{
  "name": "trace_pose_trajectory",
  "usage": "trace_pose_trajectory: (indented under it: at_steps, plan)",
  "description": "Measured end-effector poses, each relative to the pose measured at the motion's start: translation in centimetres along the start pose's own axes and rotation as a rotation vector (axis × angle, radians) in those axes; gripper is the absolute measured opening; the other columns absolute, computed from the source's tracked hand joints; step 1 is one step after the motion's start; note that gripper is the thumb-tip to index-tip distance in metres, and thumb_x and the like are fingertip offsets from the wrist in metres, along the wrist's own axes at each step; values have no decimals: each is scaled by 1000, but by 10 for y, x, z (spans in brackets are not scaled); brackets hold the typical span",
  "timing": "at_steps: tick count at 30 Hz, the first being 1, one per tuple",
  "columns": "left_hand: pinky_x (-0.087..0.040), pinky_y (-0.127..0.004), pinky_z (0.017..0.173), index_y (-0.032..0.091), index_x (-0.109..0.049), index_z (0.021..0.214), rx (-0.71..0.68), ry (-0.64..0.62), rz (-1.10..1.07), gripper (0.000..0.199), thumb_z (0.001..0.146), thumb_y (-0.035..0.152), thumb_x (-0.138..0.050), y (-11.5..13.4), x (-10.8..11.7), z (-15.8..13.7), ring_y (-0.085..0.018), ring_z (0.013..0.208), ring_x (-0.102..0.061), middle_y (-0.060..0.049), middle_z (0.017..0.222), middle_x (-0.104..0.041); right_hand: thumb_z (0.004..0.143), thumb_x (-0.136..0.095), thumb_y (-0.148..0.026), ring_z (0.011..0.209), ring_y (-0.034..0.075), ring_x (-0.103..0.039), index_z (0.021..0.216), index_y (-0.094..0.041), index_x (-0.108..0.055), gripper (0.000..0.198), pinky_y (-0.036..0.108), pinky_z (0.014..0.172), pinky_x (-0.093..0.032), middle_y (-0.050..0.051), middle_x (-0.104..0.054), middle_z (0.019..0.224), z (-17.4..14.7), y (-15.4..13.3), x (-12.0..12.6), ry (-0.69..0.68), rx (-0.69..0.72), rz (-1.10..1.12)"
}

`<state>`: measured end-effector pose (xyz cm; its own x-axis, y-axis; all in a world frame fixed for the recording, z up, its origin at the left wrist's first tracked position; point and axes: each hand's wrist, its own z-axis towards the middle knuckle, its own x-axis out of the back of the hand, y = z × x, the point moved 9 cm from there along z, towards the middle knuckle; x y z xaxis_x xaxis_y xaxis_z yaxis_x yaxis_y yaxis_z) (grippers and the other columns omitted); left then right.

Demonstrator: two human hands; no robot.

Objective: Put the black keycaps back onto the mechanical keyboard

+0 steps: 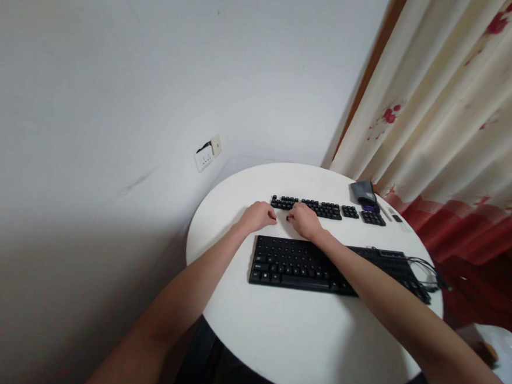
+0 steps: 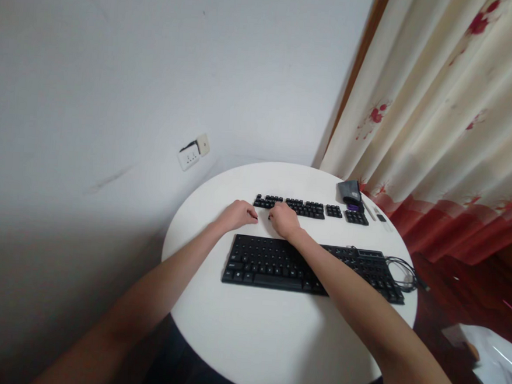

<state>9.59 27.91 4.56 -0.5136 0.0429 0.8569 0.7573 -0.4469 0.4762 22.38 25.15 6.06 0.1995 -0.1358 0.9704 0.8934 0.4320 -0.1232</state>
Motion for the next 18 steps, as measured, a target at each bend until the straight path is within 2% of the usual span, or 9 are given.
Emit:
trace_pose_trajectory:
  at_steps: [4, 8, 11, 14, 18]
  plan:
    - [-47, -27, 69, 25, -79, 80, -20, -23, -2, 10, 70, 24, -77, 5, -2, -1, -19, 78, -67, -1, 79, -76, 88, -57, -17, 103, 22, -59, 90, -18, -74, 17, 26, 82, -43, 9, -68, 105, -7, -7, -1, -5, 30, 47]
    - [-46, -26, 69, 24, -79, 80, -27, -30, 10, 9, 70, 24, -77, 10, -1, -3, -18, 76, -67, 0, 78, -75, 85, -62, -16, 90, 20, -64, 86, -17, -74, 12, 25, 78, -43, 7, -72, 91, -8, -10, -1, -25, 30, 88]
    - [-46, -26, 69, 22, -79, 81, -32, -27, 15, 10, 72, 24, -76, 12, 0, -4, -18, 75, -67, -1, 80, -75, 85, -63, -18, 88, 20, -65, 87, -17, -74, 11, 26, 78, -43, 7, -73, 91, -13, -14, 5, -12, 35, 117]
    - [-46, -25, 67, 21, -79, 80, -34, -31, 6, 9, 72, 23, -76, 13, 1, -5, -18, 75, -67, -2, 80, -76, 87, -62, -19, 86, 19, -64, 89, -18, -73, 11, 27, 79, -43, 6, -72, 90, -34, -23, 20, 62, 66, 204]
    - [-47, -24, 67, 22, -80, 80, -35, -32, -23, 8, 74, 24, -75, 13, 1, -5, -18, 74, -68, -2, 80, -76, 84, -65, -14, 83, 19, -61, 86, -19, -69, 7, 29, 78, -45, 4, -70, 86, -77, -39, 39, 156, 154, 386]
